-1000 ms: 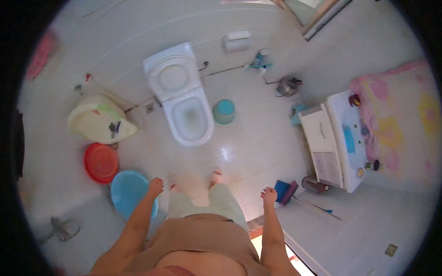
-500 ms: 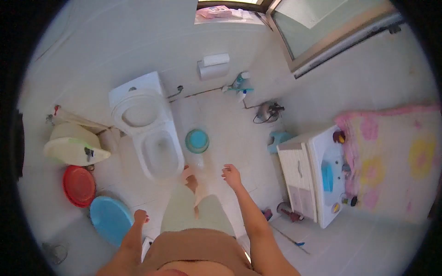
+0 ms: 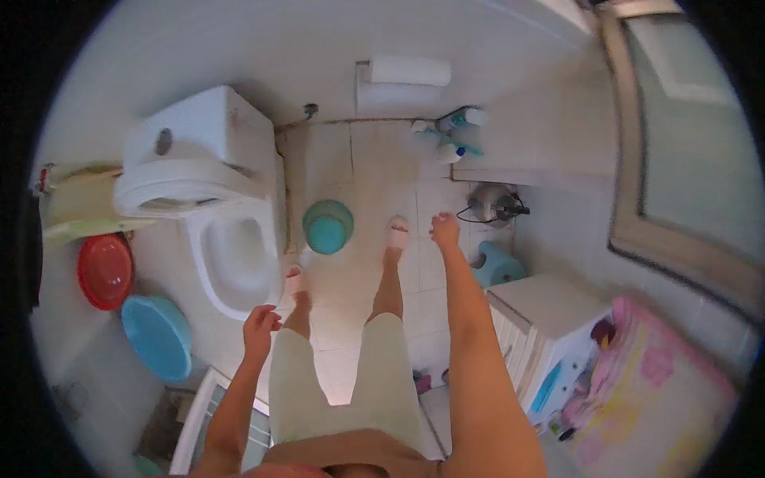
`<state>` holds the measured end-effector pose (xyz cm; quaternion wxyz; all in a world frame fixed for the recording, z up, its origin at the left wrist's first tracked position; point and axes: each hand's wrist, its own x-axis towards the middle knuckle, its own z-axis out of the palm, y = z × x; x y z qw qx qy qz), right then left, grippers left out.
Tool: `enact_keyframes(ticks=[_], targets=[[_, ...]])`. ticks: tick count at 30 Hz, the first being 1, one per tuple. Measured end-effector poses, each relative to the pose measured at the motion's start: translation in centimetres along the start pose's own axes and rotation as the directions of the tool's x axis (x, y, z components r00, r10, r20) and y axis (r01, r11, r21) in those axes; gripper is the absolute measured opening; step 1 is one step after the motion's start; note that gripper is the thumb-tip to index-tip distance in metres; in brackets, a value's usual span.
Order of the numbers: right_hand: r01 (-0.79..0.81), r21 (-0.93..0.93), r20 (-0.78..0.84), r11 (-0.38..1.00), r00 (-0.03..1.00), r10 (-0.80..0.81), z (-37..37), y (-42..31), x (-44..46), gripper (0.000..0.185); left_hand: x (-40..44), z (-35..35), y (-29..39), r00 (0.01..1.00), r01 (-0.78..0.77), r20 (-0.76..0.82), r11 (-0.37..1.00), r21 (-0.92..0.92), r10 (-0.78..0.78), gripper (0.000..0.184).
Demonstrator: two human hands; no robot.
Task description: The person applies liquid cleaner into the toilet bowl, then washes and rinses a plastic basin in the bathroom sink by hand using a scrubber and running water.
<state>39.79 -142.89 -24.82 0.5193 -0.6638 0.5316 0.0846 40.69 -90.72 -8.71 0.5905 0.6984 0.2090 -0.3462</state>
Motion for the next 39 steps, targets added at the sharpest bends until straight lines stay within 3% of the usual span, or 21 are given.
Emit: enact_keyframes(ticks=[1,3,5,7,9,10,11,13,16,19,22,24,25,28,31,34,37,39], targets=[[0.022,-0.090,0.022,0.996,1.000,-0.020,-0.1,-0.7,4.2,0.032,0.1,1.8,-1.2,0.999,0.027,-0.044,0.999,-0.026,-0.029,0.017],[0.010,-0.071,0.072,0.997,0.997,-0.005,-0.6,2.5,17.0,0.043,2.3,5.8,-3.0,0.988,0.095,-0.119,0.994,-0.063,-0.102,0.015],[-0.020,-0.203,-0.022,0.979,1.000,0.016,-0.1,-0.6,22.7,0.055,4.2,9.6,-4.7,0.962,0.213,-0.154,0.974,-0.082,-0.224,0.015],[-0.081,-0.030,-0.087,0.996,0.993,0.078,0.2,-2.5,26.9,0.062,5.5,14.1,-6.1,0.937,0.303,-0.140,0.945,-0.120,-0.319,0.016],[-0.143,-0.168,-0.226,0.975,0.969,0.103,0.3,-6.3,28.0,0.062,7.1,18.3,-7.5,0.932,0.336,-0.079,0.925,-0.176,-0.353,0.017],[-0.030,-0.471,-0.258,0.882,0.960,-0.105,-0.9,-4.3,32.6,0.061,7.8,19.9,-10.1,0.941,0.324,-0.033,0.926,-0.194,-0.337,0.019],[0.059,-0.728,-0.217,0.683,0.926,-0.310,-2.4,-2.1,36.7,0.061,8.4,21.6,-9.9,0.937,0.338,-0.019,0.918,-0.207,-0.349,0.019],[0.011,-0.764,-0.304,0.645,0.876,-0.375,-2.8,-4.3,36.9,0.052,10.1,25.2,-8.3,0.928,0.364,0.012,0.902,-0.234,-0.371,0.019],[0.062,-0.995,0.000,0.073,0.766,-0.643,-3.1,-4.4,38.4,0.037,12.6,27.4,-8.5,0.931,0.359,0.021,0.902,-0.242,-0.365,0.018],[0.041,-0.939,0.238,-0.341,0.792,-0.562,-4.5,-4.8,38.5,0.027,13.8,28.7,-9.1,0.926,0.370,0.003,0.903,-0.219,-0.379,0.017],[0.096,-0.897,0.373,-0.431,0.687,-0.624,-6.0,-4.0,40.0,0.024,14.6,28.9,-9.1,0.927,0.367,-0.006,0.910,-0.194,-0.375,0.018],[0.103,-0.909,0.332,-0.403,0.764,-0.553,-5.5,-6.3,39.2,0.025,14.4,28.6,-8.7,0.921,0.382,-0.004,0.904,-0.189,-0.390,0.019],[0.104,-0.917,0.309,-0.385,0.796,-0.520,-4.9,-7.5,38.9,0.026,14.4,28.5,-8.5,0.916,0.392,-0.007,0.900,-0.190,-0.400,0.018],[0.287,-0.940,0.335,-0.184,0.682,-0.650,-4.0,-9.4,39.7,0.022,14.4,28.6,-8.0,0.911,0.405,0.000,0.897,-0.179,-0.412,0.018],[0.588,-0.732,0.572,-0.344,0.256,-0.779,-2.9,-12.6,41.0,0.027,14.3,28.6,-7.8,0.914,0.399,0.011,0.896,-0.193,-0.405,0.018],[0.323,-0.751,0.611,-0.576,0.671,-0.421,-0.2,-19.3,39.7,0.035,14.2,28.6,-7.8,0.927,0.366,-0.002,0.910,-0.194,-0.374,0.018],[0.296,-0.754,0.631,-0.586,0.574,-0.522,-0.1,-20.5,39.5,0.038,14.1,28.2,-8.8,0.925,0.365,-0.022,0.906,-0.215,-0.379,0.018],[0.308,-0.784,0.620,-0.539,0.350,-0.703,-1.2,-18.1,40.7,0.038,14.1,28.3,-9.1,0.920,0.374,-0.030,0.899,-0.229,-0.391,0.018]])
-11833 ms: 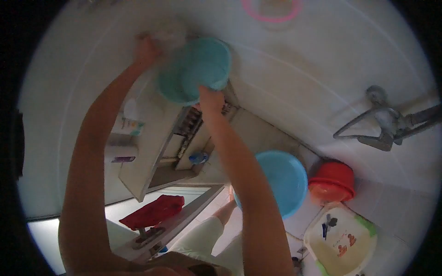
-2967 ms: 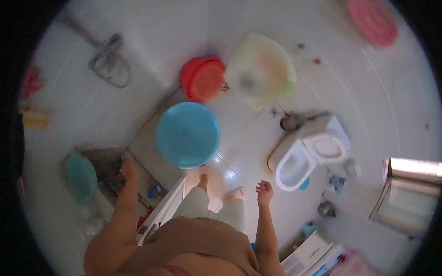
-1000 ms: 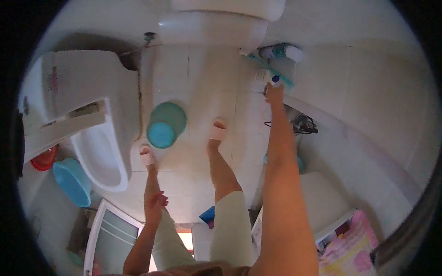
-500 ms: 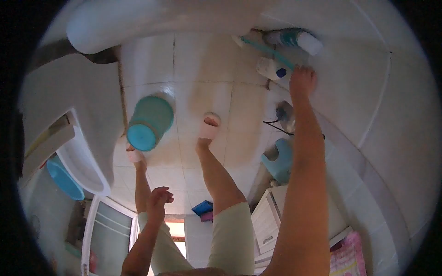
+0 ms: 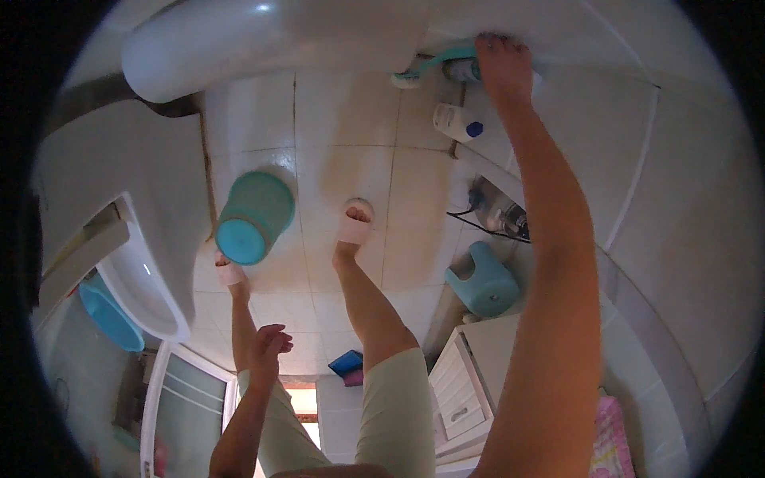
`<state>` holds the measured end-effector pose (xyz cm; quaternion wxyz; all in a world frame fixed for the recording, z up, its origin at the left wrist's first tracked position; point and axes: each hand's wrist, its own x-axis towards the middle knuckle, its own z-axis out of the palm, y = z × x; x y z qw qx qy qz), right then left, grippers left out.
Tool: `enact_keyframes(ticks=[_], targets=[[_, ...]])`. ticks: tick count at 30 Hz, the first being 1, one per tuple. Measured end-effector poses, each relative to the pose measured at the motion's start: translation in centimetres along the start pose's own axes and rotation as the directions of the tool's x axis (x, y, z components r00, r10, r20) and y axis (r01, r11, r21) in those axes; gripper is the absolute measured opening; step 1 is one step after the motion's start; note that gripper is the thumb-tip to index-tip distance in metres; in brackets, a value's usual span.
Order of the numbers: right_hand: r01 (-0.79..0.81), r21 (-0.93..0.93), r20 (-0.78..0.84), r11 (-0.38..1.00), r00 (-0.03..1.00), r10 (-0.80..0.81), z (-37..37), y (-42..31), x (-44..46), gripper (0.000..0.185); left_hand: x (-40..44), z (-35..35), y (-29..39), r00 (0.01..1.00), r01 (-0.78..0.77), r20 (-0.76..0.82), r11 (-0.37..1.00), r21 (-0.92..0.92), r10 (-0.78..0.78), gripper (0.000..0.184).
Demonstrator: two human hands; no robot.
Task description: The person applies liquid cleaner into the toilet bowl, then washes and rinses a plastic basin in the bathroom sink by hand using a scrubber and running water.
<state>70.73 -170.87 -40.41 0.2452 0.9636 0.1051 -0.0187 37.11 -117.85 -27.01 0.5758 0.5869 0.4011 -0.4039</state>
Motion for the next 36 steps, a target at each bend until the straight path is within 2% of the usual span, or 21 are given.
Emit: enact_keyframes(ticks=[1,4,7,10,11,13,16,19,21,22,23,25,27,29,31,32,33,34,36], targets=[[-0.021,0.022,-0.142,1.000,0.990,0.024,0.0,-0.4,-0.5,0.038,0.0,0.2,0.2,1.000,0.005,-0.003,1.000,0.000,-0.005,0.018],[-0.280,0.036,-0.290,0.959,0.916,0.278,-0.9,-1.6,-3.0,0.044,-0.2,0.2,0.6,1.000,0.018,-0.004,0.999,0.029,-0.018,0.018],[-0.381,0.176,0.022,0.908,0.923,0.383,-1.2,-3.5,-4.3,0.050,-0.3,-0.4,0.0,0.997,0.071,0.037,0.996,0.057,-0.074,0.020],[-0.273,0.240,0.102,0.932,0.962,0.255,2.2,-5.8,-8.3,0.044,0.0,0.2,0.2,0.994,0.082,0.071,0.995,0.051,-0.086,0.021],[-0.381,0.271,0.255,0.884,0.914,0.316,2.4,-6.5,-8.9,0.044,0.0,0.5,0.4,0.994,0.080,0.075,0.996,0.047,-0.084,0.022],[-0.591,0.280,0.549,0.756,0.745,0.379,2.8,-8.4,-10.0,0.043,-0.2,1.0,0.6,0.994,0.083,0.069,0.995,0.048,-0.086,0.022],[-0.691,0.407,0.653,0.597,0.677,0.339,9.4,-9.0,-11.8,0.044,-0.1,0.9,0.1,0.993,0.086,0.079,0.995,0.045,-0.089,0.022],[-0.784,0.370,0.733,0.499,0.576,0.362,9.8,-9.8,-11.7,0.045,-0.6,1.0,-0.4,0.993,0.088,0.081,0.996,-0.004,-0.087,0.023],[-0.719,0.400,0.663,0.568,0.655,0.363,8.0,-12.1,-12.9,0.042,-0.9,1.2,-1.1,0.994,0.089,0.076,0.995,-0.049,-0.085,0.024],[-0.684,0.416,0.624,0.599,0.694,0.359,6.8,-13.6,-13.8,0.041,-1.1,1.3,-1.3,0.994,0.085,0.072,0.994,-0.075,-0.079,0.025],[-0.689,0.485,0.602,0.538,0.710,0.367,4.9,-15.2,-14.8,0.038,-1.5,1.8,-0.4,0.996,0.059,0.066,0.994,-0.088,-0.053,0.026],[-0.668,0.606,0.554,0.432,0.744,0.374,-0.5,-17.9,-17.0,0.032,-1.8,2.3,0.8,0.995,-0.069,0.077,0.996,0.051,0.065,0.032],[-0.625,0.724,0.512,0.291,0.770,0.380,-7.2,-20.2,-18.8,0.030,-2.0,2.4,2.9,0.974,-0.222,0.077,0.962,0.158,0.212,0.041],[-0.656,0.754,0.610,0.046,0.724,0.321,-15.7,-21.7,-20.1,0.031,-2.0,2.9,5.7,0.917,-0.398,0.068,0.884,0.247,0.394,0.052],[-0.727,0.678,0.734,-0.103,0.666,0.132,-23.9,-22.6,-21.1,0.029,-2.6,1.8,9.3,0.727,-0.605,0.136,0.533,0.592,0.673,0.062],[-0.702,0.695,0.711,-0.156,0.704,0.000,-29.4,-23.9,-21.8,0.027,-3.1,1.2,9.8,0.661,-0.651,0.198,0.421,0.632,0.724,0.067],[-0.731,0.627,0.741,-0.269,0.666,-0.082,-33.7,-23.7,-21.6,0.023,-3.7,0.5,10.3,0.588,-0.685,0.257,0.303,0.662,0.767,0.071],[-0.758,0.536,0.759,-0.372,0.625,-0.180,-36.7,-23.9,-21.0,0.018,-4.0,-1.1,9.9,0.558,-0.702,0.296,0.250,0.667,0.775,0.070],[-0.734,0.548,0.686,-0.402,0.669,-0.286,-42.1,-24.5,-19.7,0.017,-5.1,-5.0,8.7,0.509,-0.725,0.368,0.157,0.671,0.778,0.068]])
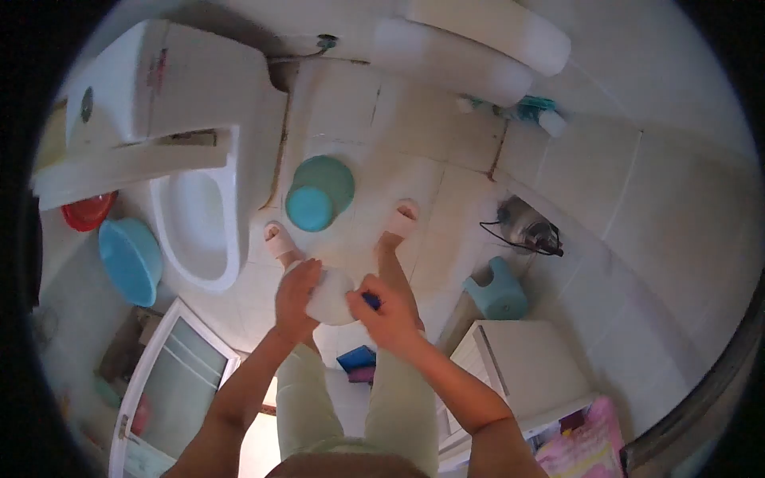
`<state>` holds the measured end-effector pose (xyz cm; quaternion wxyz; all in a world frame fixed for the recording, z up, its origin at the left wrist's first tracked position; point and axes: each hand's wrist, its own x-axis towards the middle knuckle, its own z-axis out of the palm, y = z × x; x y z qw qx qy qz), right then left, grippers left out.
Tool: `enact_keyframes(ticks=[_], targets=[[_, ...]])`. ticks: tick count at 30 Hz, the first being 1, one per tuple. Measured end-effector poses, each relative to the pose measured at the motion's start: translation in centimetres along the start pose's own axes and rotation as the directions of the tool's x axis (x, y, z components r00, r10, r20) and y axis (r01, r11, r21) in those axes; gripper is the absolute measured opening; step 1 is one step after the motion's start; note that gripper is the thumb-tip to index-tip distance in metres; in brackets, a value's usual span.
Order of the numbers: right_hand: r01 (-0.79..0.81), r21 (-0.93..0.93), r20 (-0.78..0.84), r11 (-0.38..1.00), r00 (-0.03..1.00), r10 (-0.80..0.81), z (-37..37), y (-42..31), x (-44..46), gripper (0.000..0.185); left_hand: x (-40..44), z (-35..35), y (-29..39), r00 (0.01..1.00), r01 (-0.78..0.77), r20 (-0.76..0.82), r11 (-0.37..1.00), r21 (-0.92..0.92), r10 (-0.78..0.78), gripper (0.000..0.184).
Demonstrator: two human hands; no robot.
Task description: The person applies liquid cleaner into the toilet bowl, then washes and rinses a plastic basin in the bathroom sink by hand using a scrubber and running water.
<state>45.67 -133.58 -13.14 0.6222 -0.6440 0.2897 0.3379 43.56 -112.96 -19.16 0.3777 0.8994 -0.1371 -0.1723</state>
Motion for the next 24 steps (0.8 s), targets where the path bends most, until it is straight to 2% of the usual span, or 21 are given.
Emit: enact_keyframes(ticks=[1,4,5,7,9,10,11,14,16,18,20,21,23,24], targets=[[0.013,0.015,0.067,1.000,0.998,-0.014,1.8,-1.4,-1.2,0.016,-0.9,-1.2,-0.5,0.994,-0.006,-0.110,0.999,-0.033,0.003,0.064],[0.408,-0.236,0.077,0.882,0.913,-0.402,7.9,-5.6,-2.7,0.016,-2.0,-7.8,-0.9,0.990,-0.046,-0.137,0.989,-0.138,0.027,0.058],[0.433,-0.296,0.157,0.851,0.901,-0.404,9.5,-8.0,-3.1,0.015,-2.3,-9.8,-1.2,0.995,-0.012,-0.098,0.977,-0.214,-0.009,0.058],[0.573,-0.368,0.359,0.732,0.814,-0.456,12.2,-10.0,-3.9,0.014,-3.8,-13.2,-1.0,0.996,0.079,-0.011,0.928,-0.365,-0.089,0.056],[0.718,-0.356,0.545,0.598,0.679,-0.492,15.7,-11.8,-5.3,0.019,-5.6,-17.3,-1.2,0.994,0.105,0.079,0.835,-0.541,-0.073,0.054],[0.793,-0.314,0.627,0.522,0.586,-0.514,17.2,-13.0,-5.7,0.024,-6.6,-19.3,-1.9,0.992,0.108,0.112,0.778,-0.619,-0.049,0.053],[0.855,-0.265,0.701,0.447,0.489,-0.519,18.9,-13.9,-5.8,0.028,-8.1,-20.4,-3.3,0.985,0.165,0.149,0.719,-0.675,-0.086,0.054],[0.953,-0.276,0.793,0.122,0.297,-0.532,22.1,-16.6,-5.5,0.036,-10.9,-24.6,-5.7,0.960,0.274,0.225,0.732,-0.623,-0.168,0.055],[0.817,-0.323,0.667,0.478,0.555,-0.497,25.5,-18.4,-7.2,0.036,-13.0,-26.9,-7.6,0.950,0.309,0.217,0.757,-0.576,-0.223,0.054],[0.623,-0.485,0.644,0.614,0.729,-0.232,28.8,-19.5,-7.9,0.043,-14.1,-29.5,-9.0,0.922,0.383,0.257,0.766,-0.516,-0.288,0.053],[0.469,-0.764,0.593,0.442,0.781,0.197,31.7,-19.9,-7.6,0.055,-14.8,-31.4,-10.2,0.915,0.401,0.275,0.741,-0.539,-0.295,0.051],[0.546,-0.669,0.637,0.504,0.771,0.010,32.9,-19.1,-7.6,0.049,-15.5,-32.1,-10.9,0.917,0.396,0.270,0.745,-0.537,-0.293,0.050],[0.693,-0.451,0.620,0.563,0.697,-0.360,34.8,-17.4,-8.0,0.038,-16.8,-33.3,-12.1,0.906,0.421,0.289,0.735,-0.532,-0.310,0.050],[0.683,-0.406,0.561,0.607,0.711,-0.425,35.7,-17.1,-8.2,0.036,-17.3,-33.8,-12.8,0.894,0.446,0.303,0.722,-0.530,-0.329,0.050]])
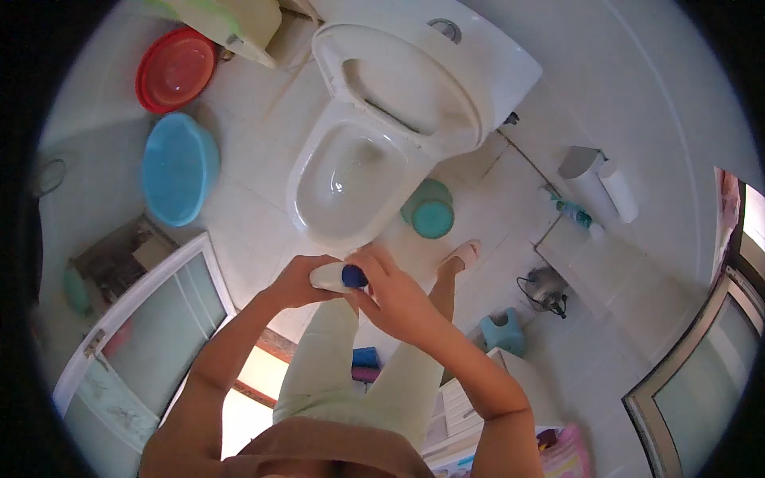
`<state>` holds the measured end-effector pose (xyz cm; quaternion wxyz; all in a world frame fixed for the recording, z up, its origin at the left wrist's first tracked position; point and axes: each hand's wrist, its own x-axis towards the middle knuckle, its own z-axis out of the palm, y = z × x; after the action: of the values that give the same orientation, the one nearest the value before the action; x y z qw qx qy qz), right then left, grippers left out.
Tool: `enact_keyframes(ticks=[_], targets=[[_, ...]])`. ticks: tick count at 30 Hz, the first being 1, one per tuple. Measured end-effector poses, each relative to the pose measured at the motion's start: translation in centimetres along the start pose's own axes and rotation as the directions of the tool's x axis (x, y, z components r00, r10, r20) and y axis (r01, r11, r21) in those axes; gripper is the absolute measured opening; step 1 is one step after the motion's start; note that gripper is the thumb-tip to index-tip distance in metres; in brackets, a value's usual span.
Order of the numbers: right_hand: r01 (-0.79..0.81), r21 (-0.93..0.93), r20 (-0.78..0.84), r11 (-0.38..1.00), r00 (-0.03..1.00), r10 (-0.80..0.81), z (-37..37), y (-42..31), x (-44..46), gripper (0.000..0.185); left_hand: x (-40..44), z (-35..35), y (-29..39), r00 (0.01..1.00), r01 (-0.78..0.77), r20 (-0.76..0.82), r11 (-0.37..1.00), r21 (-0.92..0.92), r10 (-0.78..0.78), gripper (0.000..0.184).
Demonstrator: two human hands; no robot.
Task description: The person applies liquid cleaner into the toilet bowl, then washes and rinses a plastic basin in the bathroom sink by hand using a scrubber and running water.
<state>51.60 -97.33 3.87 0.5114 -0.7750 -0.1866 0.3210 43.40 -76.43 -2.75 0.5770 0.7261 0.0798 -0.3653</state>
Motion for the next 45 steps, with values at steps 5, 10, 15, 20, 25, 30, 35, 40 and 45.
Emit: enact_keyframes(ticks=[5,10,15,20,25,30,35,40,45], targets=[[-0.276,-0.063,0.086,0.959,0.956,0.281,2.3,-0.5,1.8,0.029,-0.7,-2.5,-1.6,0.999,-0.024,0.038,0.998,0.050,0.022,0.048],[-0.190,-0.118,0.115,0.975,0.972,0.203,2.8,-0.6,2.7,0.029,-0.2,-3.7,-1.3,0.998,0.028,0.063,0.998,0.058,-0.031,0.047],[0.154,-0.223,-0.120,0.963,0.975,-0.184,1.0,1.3,1.6,0.027,1.1,-4.6,-2.2,0.985,0.139,0.101,0.990,-0.012,-0.137,0.060],[-0.008,-0.024,-0.218,1.000,0.976,0.003,-0.9,2.4,-0.4,0.033,3.3,-5.2,-6.4,0.977,0.215,-0.024,0.976,0.043,-0.214,0.076],[-0.195,0.126,-0.250,0.973,0.943,0.222,0.5,4.3,-4.6,0.036,5.5,-6.2,-13.3,0.937,0.340,-0.057,0.863,0.373,-0.345,0.078],[-0.300,0.228,-0.264,0.926,0.896,0.356,1.9,5.5,-8.2,0.037,9.0,-6.2,-17.1,0.911,0.352,-0.051,0.705,0.616,-0.410,0.079],[-0.412,0.379,-0.247,0.829,0.818,0.519,2.6,5.6,-9.5,0.033,16.6,-3.0,-16.7,0.903,0.235,0.046,0.581,0.779,-0.427,0.064],[-0.383,0.397,-0.283,0.834,0.813,0.508,2.5,6.1,-10.1,0.030,24.2,0.2,-12.0,0.943,0.272,-0.071,0.627,0.730,-0.326,0.049],[-0.381,0.414,-0.327,0.827,0.785,0.526,1.8,6.4,-10.5,0.030,29.4,-0.2,-10.7,0.934,0.356,-0.199,0.725,0.590,-0.297,0.055]])
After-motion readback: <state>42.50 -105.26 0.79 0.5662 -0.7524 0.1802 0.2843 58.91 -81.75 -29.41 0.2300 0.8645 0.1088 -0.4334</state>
